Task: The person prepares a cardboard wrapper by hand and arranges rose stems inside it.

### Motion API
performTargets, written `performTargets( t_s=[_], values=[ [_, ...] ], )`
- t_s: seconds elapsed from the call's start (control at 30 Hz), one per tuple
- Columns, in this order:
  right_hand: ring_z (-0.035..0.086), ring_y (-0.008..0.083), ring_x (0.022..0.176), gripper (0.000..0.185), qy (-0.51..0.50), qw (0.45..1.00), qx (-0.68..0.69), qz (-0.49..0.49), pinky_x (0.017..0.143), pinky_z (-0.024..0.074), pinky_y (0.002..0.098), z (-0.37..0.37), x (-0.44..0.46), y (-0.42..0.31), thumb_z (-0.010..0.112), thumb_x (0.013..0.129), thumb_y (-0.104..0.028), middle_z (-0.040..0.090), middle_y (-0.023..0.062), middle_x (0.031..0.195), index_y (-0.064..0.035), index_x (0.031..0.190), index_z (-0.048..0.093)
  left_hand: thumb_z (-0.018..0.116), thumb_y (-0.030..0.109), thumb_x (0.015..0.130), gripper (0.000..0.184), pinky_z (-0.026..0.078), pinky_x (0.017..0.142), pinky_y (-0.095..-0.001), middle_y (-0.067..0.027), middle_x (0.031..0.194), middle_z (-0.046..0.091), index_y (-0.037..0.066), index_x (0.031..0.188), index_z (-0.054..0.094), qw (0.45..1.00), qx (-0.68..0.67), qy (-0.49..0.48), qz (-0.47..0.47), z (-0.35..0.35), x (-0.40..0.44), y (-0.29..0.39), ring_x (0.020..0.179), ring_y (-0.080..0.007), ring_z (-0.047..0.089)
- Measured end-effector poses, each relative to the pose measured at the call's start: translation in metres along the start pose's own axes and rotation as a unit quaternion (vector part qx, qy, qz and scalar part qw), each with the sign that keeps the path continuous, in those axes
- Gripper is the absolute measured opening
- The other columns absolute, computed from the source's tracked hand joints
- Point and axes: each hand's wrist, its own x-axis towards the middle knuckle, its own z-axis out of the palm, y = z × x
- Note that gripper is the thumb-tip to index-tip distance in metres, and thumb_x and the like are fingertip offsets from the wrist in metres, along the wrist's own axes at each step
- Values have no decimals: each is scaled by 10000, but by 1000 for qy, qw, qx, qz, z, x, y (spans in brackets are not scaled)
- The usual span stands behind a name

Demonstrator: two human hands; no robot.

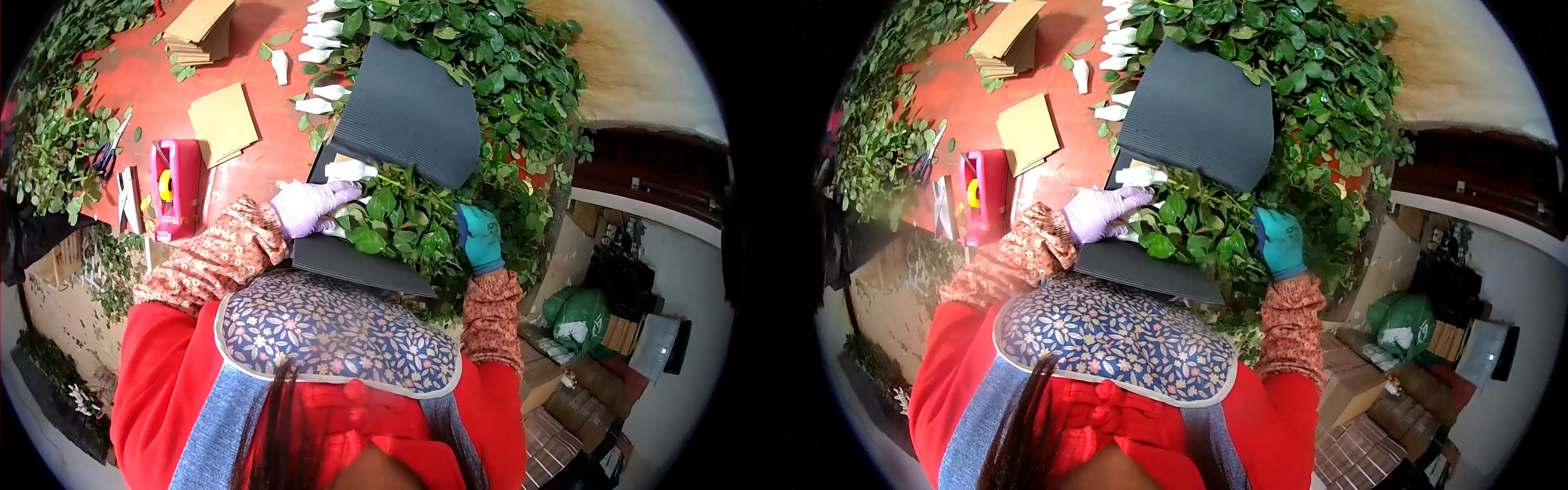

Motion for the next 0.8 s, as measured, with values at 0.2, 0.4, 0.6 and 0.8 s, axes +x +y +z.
performTargets(
  t_s=[0.2, 0.4, 0.6, 0.8],
  values=[
    [610, 367, 814, 244, -122, 991, 11, 58, 714, 492, 456, -7, 6, 0, 564, 883, -101, 662, 158, 918, -65, 1101, 666, 727, 101, 760, 693, 556, 758, -426, -75, 1423, 436, 140, 1392, 445, 978, 201, -43, -26, -17, 7, 22, 971, -299, 656],
    [596, 360, 838, 434, -59, 997, -55, -6, 720, 493, 449, -49, 14, -16, 572, 748, 31, 659, 135, 972, -92, 1158, 645, 780, 234, 734, 771, 548, 748, -446, -116, 1480, 346, 110, 1404, 419, 976, 219, -10, 5, -10, 9, 13, 972, -314, 650],
    [593, 384, 923, 500, -110, 989, -99, 31, 803, 492, 465, -48, 9, -2, 563, 727, 31, 646, 158, 1090, -97, 1206, 620, 769, 265, 748, 775, 558, 735, -430, -103, 1461, 392, 151, 1424, 406, 971, 231, -46, -49, -10, 10, 16, 974, -307, 652],
    [577, 400, 1092, 548, -239, 957, -122, 110, 922, 490, 448, -32, -7, 14, 583, 753, 5, 590, 177, 1284, -125, 1285, 583, 751, 172, 748, 770, 570, 721, -377, -64, 1474, 410, 174, 1436, 406, 984, 176, -24, -9, -8, 11, 16, 874, -295, 671]
  ],
)
